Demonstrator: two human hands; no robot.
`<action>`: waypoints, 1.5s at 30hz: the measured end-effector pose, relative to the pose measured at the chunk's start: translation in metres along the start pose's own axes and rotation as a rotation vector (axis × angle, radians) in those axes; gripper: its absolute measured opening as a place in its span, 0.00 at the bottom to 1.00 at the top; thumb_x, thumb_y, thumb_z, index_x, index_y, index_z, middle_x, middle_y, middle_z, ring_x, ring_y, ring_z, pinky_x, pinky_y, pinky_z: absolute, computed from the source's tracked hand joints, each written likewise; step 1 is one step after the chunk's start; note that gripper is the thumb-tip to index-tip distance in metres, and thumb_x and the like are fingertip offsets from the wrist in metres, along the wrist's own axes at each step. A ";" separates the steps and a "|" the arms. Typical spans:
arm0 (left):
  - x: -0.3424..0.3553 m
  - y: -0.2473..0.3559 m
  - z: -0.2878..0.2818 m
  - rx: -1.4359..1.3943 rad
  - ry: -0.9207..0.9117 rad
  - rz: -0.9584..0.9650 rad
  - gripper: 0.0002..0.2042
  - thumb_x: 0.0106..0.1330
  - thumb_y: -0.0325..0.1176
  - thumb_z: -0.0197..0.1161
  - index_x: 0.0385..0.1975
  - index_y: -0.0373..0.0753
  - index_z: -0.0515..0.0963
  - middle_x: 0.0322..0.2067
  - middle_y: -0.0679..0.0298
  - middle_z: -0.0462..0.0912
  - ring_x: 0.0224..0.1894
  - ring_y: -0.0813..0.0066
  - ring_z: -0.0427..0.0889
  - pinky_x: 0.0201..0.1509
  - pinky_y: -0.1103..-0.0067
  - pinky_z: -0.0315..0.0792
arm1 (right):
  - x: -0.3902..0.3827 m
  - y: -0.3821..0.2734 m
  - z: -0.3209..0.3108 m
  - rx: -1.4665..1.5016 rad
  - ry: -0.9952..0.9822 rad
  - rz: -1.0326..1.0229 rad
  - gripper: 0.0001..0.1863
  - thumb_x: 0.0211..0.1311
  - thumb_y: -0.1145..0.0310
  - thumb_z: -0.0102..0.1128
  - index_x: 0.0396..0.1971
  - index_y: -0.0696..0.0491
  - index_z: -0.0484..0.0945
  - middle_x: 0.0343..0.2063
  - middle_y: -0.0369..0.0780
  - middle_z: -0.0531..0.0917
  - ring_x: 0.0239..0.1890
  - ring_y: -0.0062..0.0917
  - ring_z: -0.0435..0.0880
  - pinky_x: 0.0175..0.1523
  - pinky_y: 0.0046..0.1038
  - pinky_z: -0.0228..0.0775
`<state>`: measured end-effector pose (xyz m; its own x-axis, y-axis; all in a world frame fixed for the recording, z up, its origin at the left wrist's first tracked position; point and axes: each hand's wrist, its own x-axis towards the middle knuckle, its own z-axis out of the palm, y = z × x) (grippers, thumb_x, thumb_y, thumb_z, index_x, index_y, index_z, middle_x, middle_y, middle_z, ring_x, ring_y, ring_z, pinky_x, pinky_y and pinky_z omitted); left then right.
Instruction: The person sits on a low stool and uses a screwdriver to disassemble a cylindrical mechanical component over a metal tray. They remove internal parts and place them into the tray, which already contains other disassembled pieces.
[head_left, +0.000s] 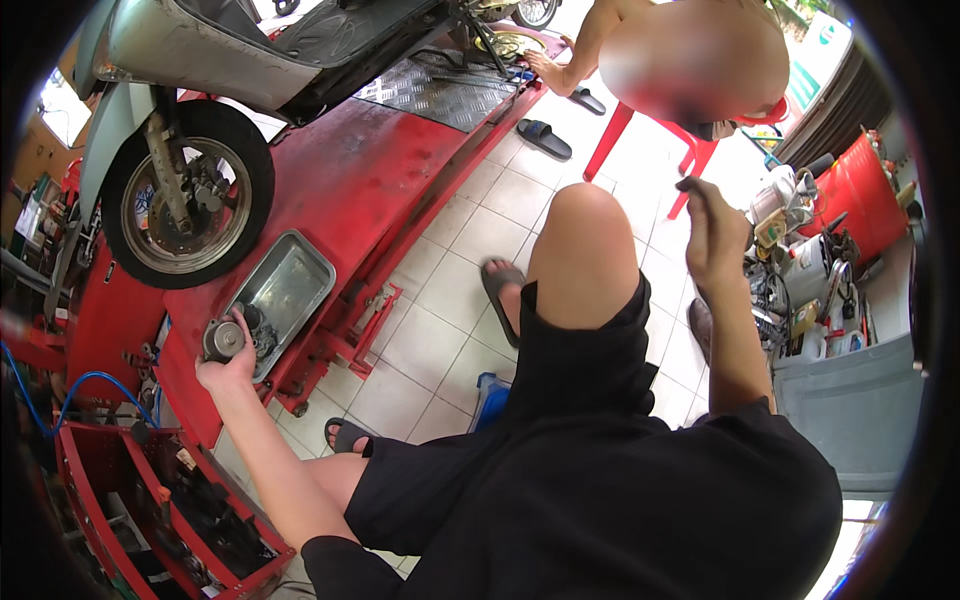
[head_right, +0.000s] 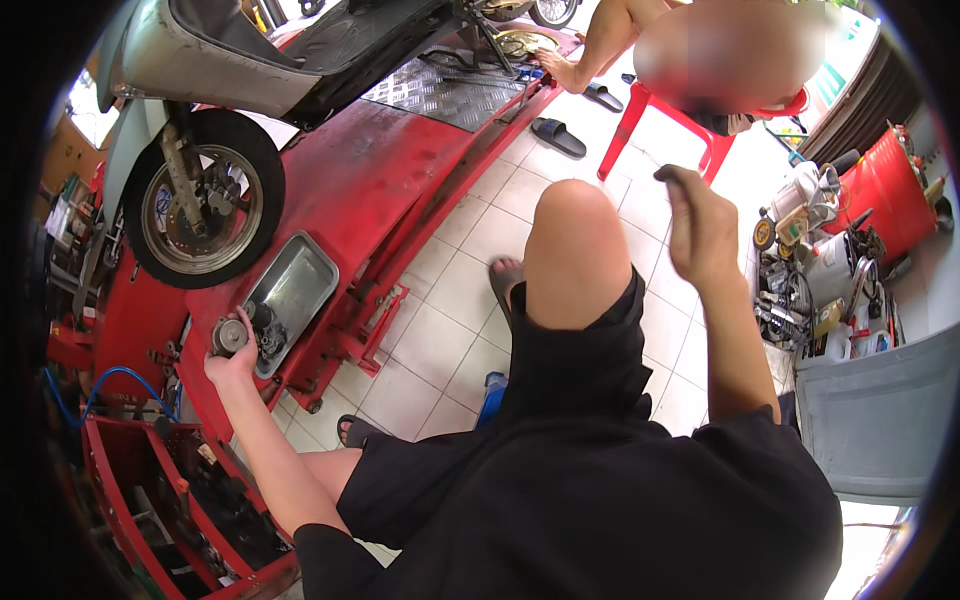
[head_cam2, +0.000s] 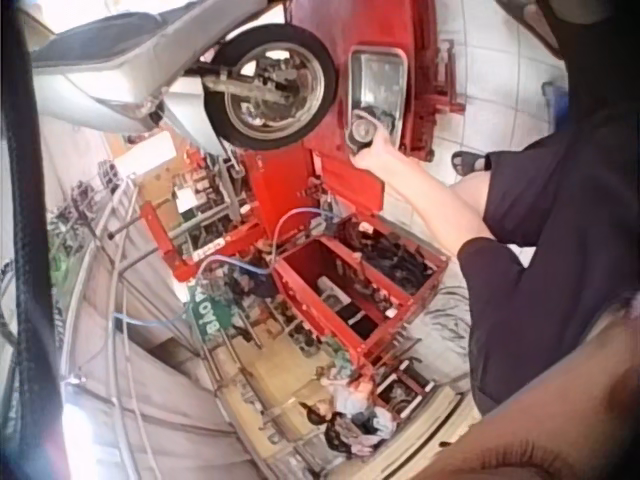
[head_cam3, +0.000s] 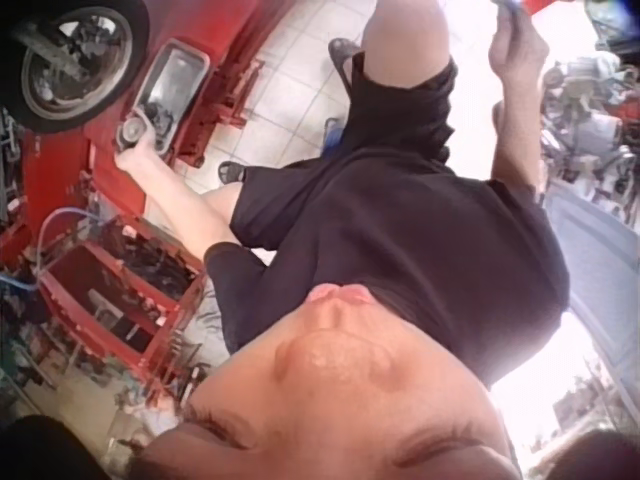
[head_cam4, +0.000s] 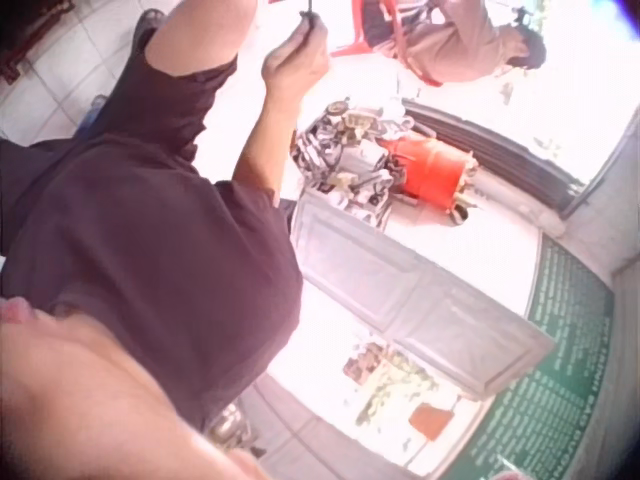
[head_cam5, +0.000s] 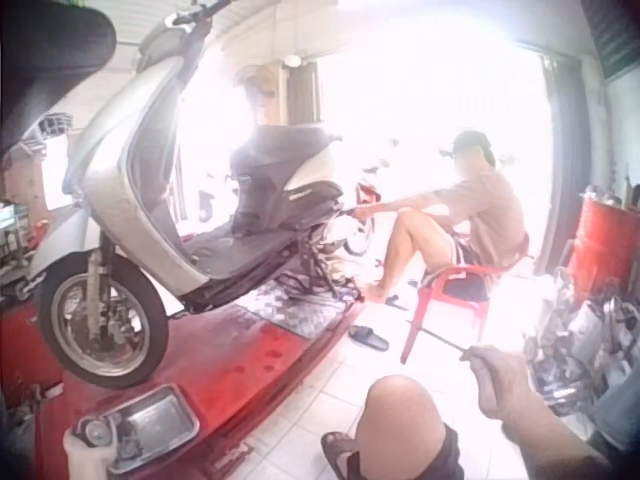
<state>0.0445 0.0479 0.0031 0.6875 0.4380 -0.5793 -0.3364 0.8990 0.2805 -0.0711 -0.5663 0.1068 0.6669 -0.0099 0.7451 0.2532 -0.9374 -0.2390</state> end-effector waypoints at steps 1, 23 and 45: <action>0.001 0.001 0.000 -0.009 -0.004 0.005 0.32 0.73 0.56 0.32 0.50 0.30 0.74 0.44 0.46 0.79 0.47 0.51 0.79 0.58 0.48 0.75 | 0.004 0.005 -0.005 0.010 0.029 0.044 0.09 0.71 0.74 0.50 0.44 0.57 0.78 0.25 0.46 0.82 0.22 0.35 0.80 0.31 0.26 0.70; -0.035 -0.015 -0.001 -0.046 -0.058 -0.037 0.28 0.71 0.52 0.35 0.45 0.32 0.74 0.42 0.49 0.78 0.44 0.53 0.79 0.55 0.50 0.78 | 0.043 -0.003 0.007 0.216 0.159 -0.079 0.12 0.75 0.68 0.48 0.43 0.60 0.78 0.22 0.38 0.73 0.24 0.19 0.70 0.32 0.22 0.64; 0.002 -0.018 0.018 -0.160 0.049 -0.024 0.30 0.75 0.54 0.32 0.41 0.35 0.78 0.37 0.54 0.82 0.43 0.56 0.82 0.52 0.50 0.80 | -0.060 -0.139 0.129 0.718 -1.064 -0.551 0.15 0.62 0.71 0.52 0.49 0.55 0.74 0.37 0.48 0.83 0.40 0.47 0.83 0.43 0.45 0.74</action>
<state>0.0632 0.0323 0.0104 0.6656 0.4123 -0.6220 -0.4212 0.8956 0.1430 -0.0553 -0.3907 0.0149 0.4889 0.8667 0.0990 0.7373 -0.3498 -0.5779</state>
